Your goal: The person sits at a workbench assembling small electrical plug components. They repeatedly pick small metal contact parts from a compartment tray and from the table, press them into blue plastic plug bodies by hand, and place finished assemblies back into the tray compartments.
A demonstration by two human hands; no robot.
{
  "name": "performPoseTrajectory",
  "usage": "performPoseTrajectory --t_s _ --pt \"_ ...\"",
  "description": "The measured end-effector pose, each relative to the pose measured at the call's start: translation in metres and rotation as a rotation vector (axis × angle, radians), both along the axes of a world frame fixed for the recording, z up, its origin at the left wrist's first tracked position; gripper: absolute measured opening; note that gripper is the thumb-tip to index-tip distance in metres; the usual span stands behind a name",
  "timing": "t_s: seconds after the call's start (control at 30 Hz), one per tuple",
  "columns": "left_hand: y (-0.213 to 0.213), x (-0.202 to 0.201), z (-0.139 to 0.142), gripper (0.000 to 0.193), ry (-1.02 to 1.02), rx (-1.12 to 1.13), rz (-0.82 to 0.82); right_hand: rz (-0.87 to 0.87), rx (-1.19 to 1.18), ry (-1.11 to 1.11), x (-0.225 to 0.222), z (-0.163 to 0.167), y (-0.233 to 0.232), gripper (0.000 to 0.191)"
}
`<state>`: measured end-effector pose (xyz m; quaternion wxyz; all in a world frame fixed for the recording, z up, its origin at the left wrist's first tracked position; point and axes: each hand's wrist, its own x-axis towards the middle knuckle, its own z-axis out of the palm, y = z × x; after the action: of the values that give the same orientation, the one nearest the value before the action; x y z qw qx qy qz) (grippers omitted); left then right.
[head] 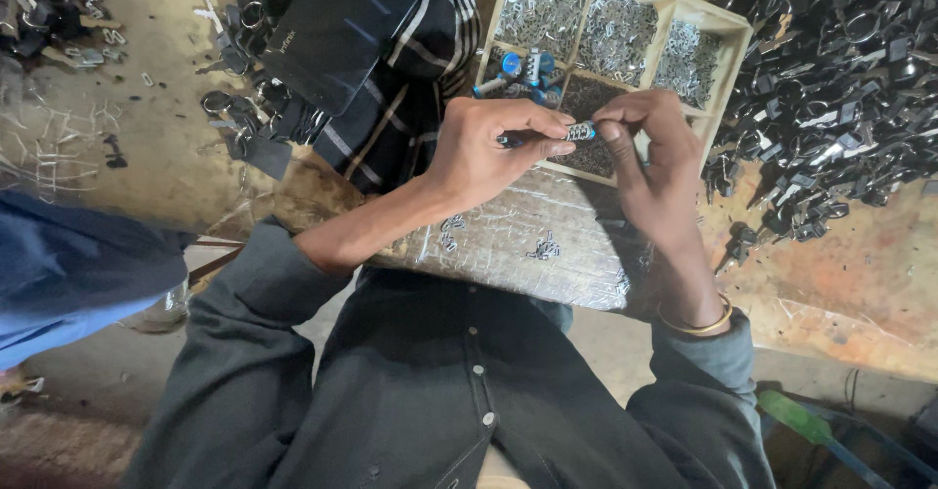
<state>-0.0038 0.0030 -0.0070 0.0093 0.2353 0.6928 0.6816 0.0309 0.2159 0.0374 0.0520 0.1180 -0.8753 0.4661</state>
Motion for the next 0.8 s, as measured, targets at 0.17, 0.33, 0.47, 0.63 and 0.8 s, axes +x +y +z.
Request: performPoseTrajectory --t_s 0.17,0.33,0.47,0.63,0.8 --pt "0.000 0.001 -0.002 0.016 0.005 0.005 -0.005 0.023 0.050 0.026 0.000 0.002 -0.005 0.009" --pt "0.000 -0.001 -0.003 0.015 0.031 -0.025 0.013 0.111 0.122 0.079 -0.003 0.018 -0.008 0.023" --pt "0.000 -0.001 -0.001 0.015 -0.005 0.037 0.012 0.114 0.252 0.105 -0.008 0.028 0.000 0.035" --pt "0.001 0.003 -0.004 0.014 -0.029 0.070 0.004 -0.017 0.488 0.108 0.013 0.042 0.045 0.016" --pt "0.000 -0.002 -0.007 0.011 0.021 0.077 0.017 0.156 0.615 -0.075 0.059 0.032 0.068 0.021"
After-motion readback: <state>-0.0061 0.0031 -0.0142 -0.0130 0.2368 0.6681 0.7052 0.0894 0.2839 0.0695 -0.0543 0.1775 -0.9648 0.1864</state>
